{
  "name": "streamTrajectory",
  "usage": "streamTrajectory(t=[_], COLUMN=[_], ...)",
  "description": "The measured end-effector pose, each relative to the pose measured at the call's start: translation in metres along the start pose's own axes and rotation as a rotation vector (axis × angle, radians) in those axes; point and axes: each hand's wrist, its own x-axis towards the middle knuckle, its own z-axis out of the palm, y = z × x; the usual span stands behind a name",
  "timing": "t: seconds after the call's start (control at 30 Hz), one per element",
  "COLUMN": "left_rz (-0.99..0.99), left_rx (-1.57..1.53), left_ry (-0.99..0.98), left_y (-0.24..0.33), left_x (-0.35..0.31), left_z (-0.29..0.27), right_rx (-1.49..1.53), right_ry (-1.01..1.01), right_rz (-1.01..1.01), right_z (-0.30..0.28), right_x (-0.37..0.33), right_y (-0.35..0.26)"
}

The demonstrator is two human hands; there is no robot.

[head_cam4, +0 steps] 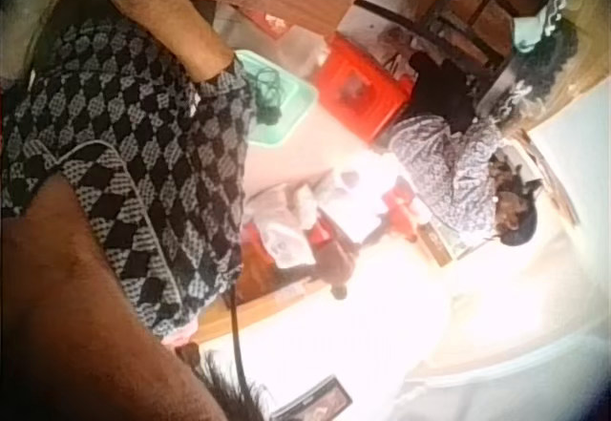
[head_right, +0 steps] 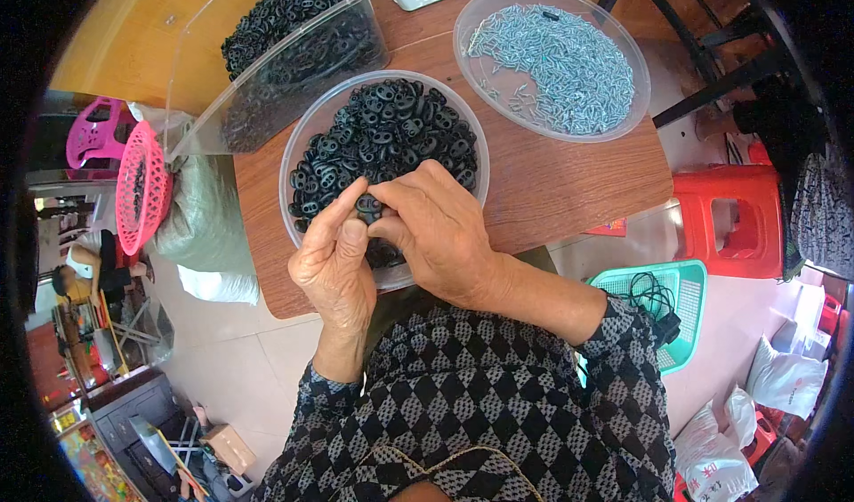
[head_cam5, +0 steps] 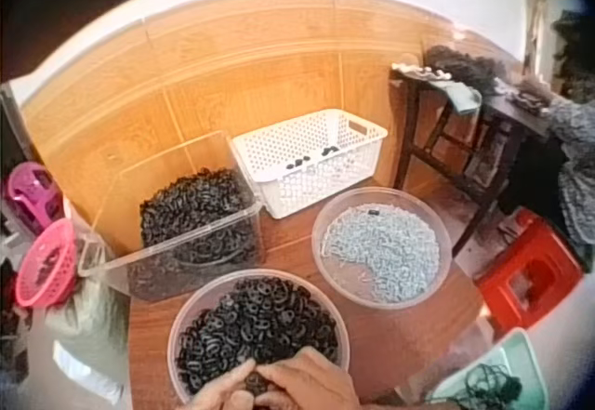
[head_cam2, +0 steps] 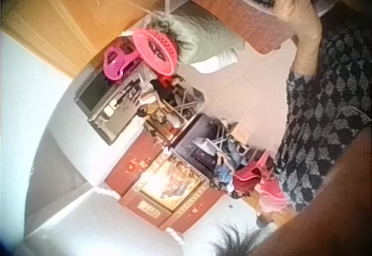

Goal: The person sits on the floor and repeatedly picks up small black plastic hair clips and light blue metal pins. They insert the pins into the clips by hand and place the assembled units into a clear plastic container.

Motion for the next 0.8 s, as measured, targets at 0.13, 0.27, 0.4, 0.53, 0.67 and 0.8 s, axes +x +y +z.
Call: streamTrajectory(t=[0.13, 0.27, 0.4, 0.53, 0.67, 0.8], left_rz=[0.065, 0.148, 0.205, 0.189, 0.165, 0.137], left_rx=[-0.023, 0.012, 0.022, 0.009, -0.066, -0.094], left_ry=[0.074, 0.140, 0.163, 0.202, 0.220, 0.210], left_y=[0.000, -0.006, -0.011, -0.016, -0.007, 0.002], left_x=[-0.003, -0.007, -0.008, -0.008, -0.008, -0.005], left_z=[0.010, 0.015, 0.017, 0.019, 0.021, 0.019], right_rx=[0.011, 0.011, -0.012, -0.026, -0.046, -0.007], right_ry=[0.020, 0.027, 0.039, 0.078, 0.071, -0.016], right_rz=[-0.056, -0.092, -0.112, -0.167, -0.202, -0.173], right_z=[0.000, 0.000, 0.002, 0.006, 0.008, 0.004], right_x=[0.000, 0.001, -0.001, 0.003, 0.005, 0.010], right_y=[0.001, 0.000, 0.001, 0.000, -0.001, -0.003])
